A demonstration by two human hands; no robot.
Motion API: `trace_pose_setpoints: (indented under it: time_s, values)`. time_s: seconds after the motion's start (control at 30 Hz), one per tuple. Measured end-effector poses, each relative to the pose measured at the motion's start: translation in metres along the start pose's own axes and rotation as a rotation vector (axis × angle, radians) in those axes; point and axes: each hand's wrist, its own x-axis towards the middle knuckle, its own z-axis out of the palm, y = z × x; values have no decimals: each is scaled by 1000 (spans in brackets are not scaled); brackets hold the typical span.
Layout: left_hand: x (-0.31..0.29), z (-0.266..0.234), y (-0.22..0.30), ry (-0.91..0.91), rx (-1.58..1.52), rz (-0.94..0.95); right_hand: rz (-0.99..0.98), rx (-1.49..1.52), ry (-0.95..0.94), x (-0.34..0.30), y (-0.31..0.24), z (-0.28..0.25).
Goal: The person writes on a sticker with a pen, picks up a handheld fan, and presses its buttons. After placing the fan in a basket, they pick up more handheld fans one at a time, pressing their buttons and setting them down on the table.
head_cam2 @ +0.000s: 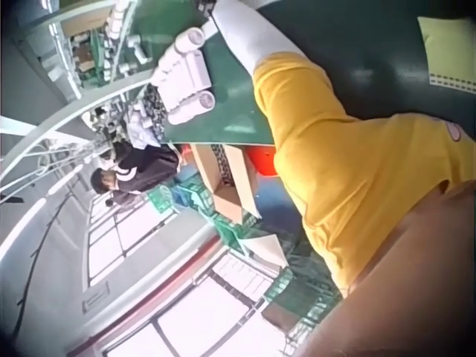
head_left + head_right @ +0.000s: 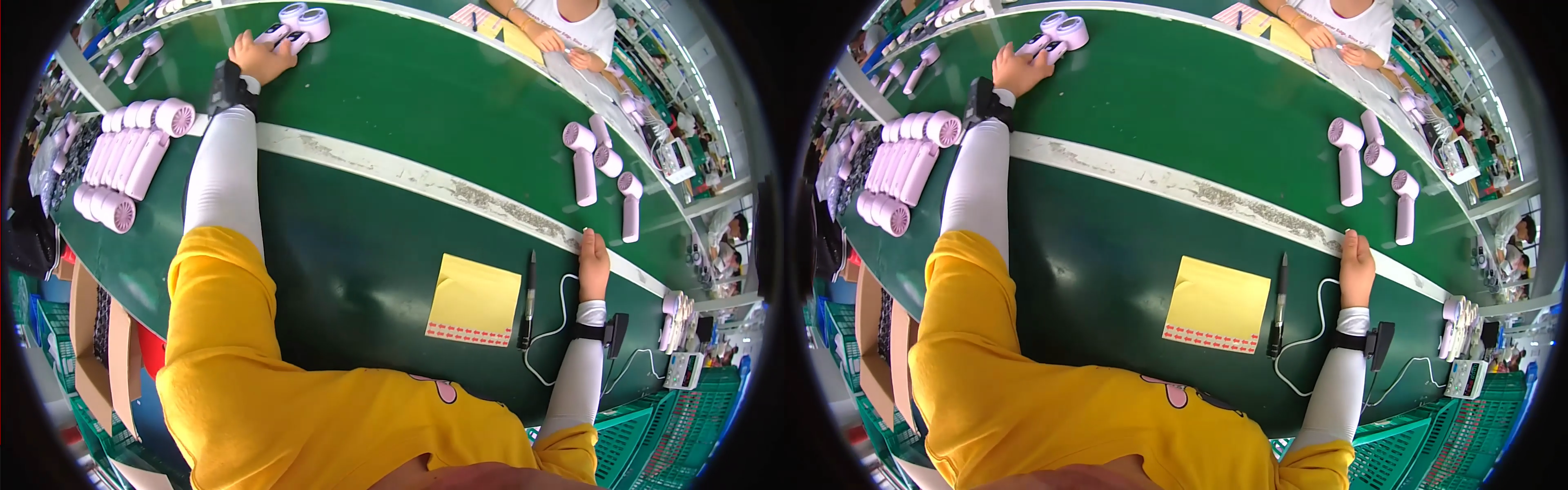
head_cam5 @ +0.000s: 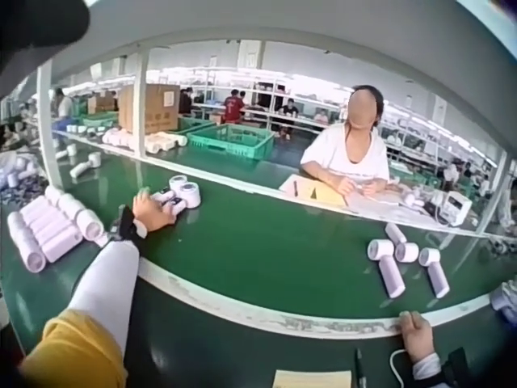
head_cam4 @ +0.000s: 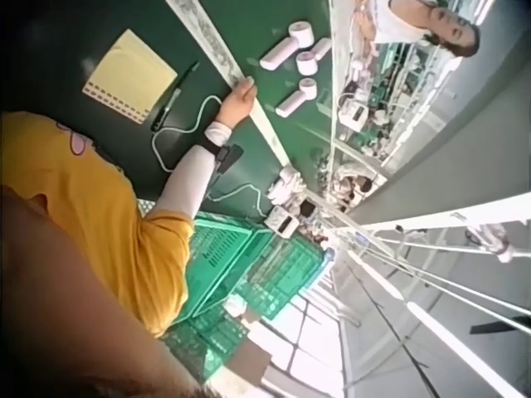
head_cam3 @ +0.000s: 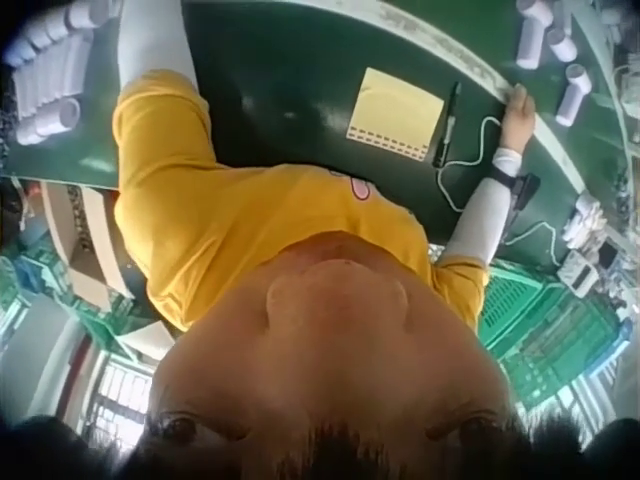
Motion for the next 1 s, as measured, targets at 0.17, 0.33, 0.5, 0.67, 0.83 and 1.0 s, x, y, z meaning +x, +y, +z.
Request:
trace_pose_setpoints:
  time_s: [0.17,0.33,0.5,0.67,0.83,1.0]
  values:
    - [16,-34,12,-721,-436,-133,37,83,12,-2,4,-1]
    - [-22,-45,50,-414,-318,-254,50,237,4,-1,-1,-5]
    - [-59,-102,74,-74,-288,-29,52,572,113,-18,-23,-34]
    - [-98,-216,117,-7,-761,135,-364,358,-98,-100,-111,-33]
    - [-154,-333,157,-91,-1066,365,-512,374,-313,-150,-132,-7]
    - [-187,-360,178,-53,-1215,348,-466,909,-494,-163,-131,-13]
